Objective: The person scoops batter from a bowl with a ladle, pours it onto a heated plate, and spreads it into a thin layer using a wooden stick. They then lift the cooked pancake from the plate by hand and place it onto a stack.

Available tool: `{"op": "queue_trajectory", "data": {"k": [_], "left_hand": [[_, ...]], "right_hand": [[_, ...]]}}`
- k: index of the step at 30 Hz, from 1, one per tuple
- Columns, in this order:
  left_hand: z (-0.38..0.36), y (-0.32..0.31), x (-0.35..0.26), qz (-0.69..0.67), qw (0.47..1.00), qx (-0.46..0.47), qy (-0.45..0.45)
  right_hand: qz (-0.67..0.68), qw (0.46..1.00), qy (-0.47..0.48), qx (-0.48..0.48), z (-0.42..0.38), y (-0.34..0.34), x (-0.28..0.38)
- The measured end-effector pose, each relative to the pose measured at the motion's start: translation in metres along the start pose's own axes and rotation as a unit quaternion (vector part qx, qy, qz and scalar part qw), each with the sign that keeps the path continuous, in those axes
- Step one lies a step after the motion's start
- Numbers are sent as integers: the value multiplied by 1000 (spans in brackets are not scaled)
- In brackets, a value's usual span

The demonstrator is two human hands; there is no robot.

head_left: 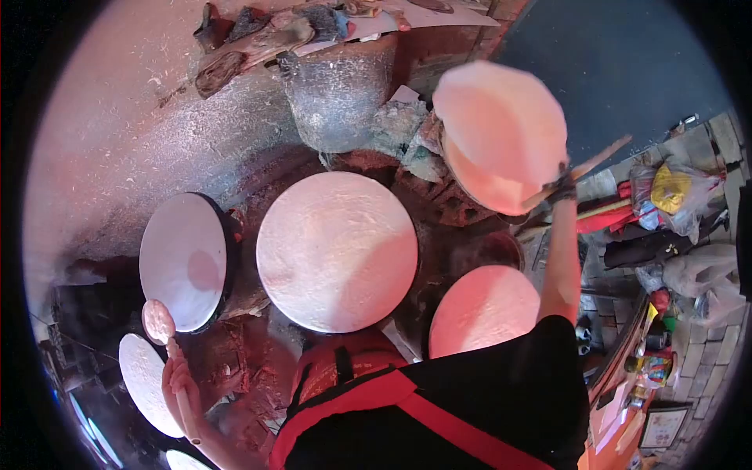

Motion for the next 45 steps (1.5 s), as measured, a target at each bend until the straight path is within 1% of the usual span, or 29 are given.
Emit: {"op": "queue_trajectory", "data": {"k": [1,2,5,8,11,13,15,16,18,20,21,22,24,26,27,28,29,31,33,34,35,36,37,38,39,40,43,44,45], "left_hand": [[-2,3,11,13,1000,1,-7],[-6,-12,35,-29,1000,-5,5],[-10,-12,44,-70,997,4,28],[-15,-17,51,-40,999,2,-9],[-17,-22,55,-17,1000,10,-2],[-19,-18,45,132,980,-43,-143],[-23,-16,36,228,948,-75,-211],[-19,-14,34,249,941,-81,-212],[-8,5,15,261,948,-85,-164],[2,-16,24,157,986,-44,-25],[10,-17,17,171,985,-24,26],[21,-17,11,179,982,-39,46],[39,-26,11,258,962,-87,-14],[75,-31,3,379,916,-129,-12],[97,-29,-1,422,897,-128,-12],[121,-26,-8,430,898,-94,22],[147,-17,-20,476,874,-92,7],[191,-4,-34,552,831,-62,-9],[224,4,-49,643,761,-68,-57],[238,0,-60,722,679,-54,-120],[250,-4,-68,788,587,-38,-181],[259,-8,-75,839,487,-21,-241],[267,-11,-81,850,439,-8,-290],[273,-14,-87,856,389,1,-340],[274,-17,-96,858,337,9,-387],[275,-21,-106,844,344,23,-412],[259,-45,-130,814,349,44,-463],[253,-53,-138,813,345,39,-467],[248,-58,-144,812,340,34,-473]], "right_hand": [[6,998,-31,-54,18,17,-29],[8,992,-63,-105,27,29,-57],[-29,970,-117,-210,17,41,-103],[-108,945,-109,-289,-22,28,-99],[-168,921,-78,-342,-54,20,-82],[-226,897,-43,-377,-42,35,-88],[-260,888,-8,-378,-33,57,-101],[-259,897,9,-358,-26,63,-109],[-211,944,35,-250,-20,65,-131],[-132,987,26,-87,-31,32,-155],[-99,995,-2,5,-50,4,-171],[-63,994,-27,89,-80,-24,-178],[6,950,-147,277,-166,-99,-203],[27,871,-275,407,-256,-162,-234],[16,832,-331,446,-298,-190,-253],[-9,802,-365,472,-336,-214,-275],[-35,770,-396,499,-373,-238,-296],[-62,779,-402,477,-432,-272,-341],[-94,834,-276,467,-486,-297,-359],[-152,850,-205,461,-510,-311,-365],[-225,861,7,456,-519,-323,-371],[-313,843,213,381,-531,-331,-375],[-374,789,343,346,-541,-336,-382],[-428,724,464,279,-552,-340,-389],[-475,733,392,290,-565,-338,-399],[-517,738,316,298,-576,-339,-409],[-658,689,165,257,-608,-367,-406],[-586,725,259,253,-603,-374,-424],[-514,740,354,251,-600,-379,-442]]}}
Point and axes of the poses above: each hand's wrist, its own z-axis towards the middle knuckle, its own y-axis out of the back of the hand, x = y × z, the point moved 4 cm from there along z, towards the middle knuckle, and after that the axes turned 6 degrees about -z, right-handed, at the moved point
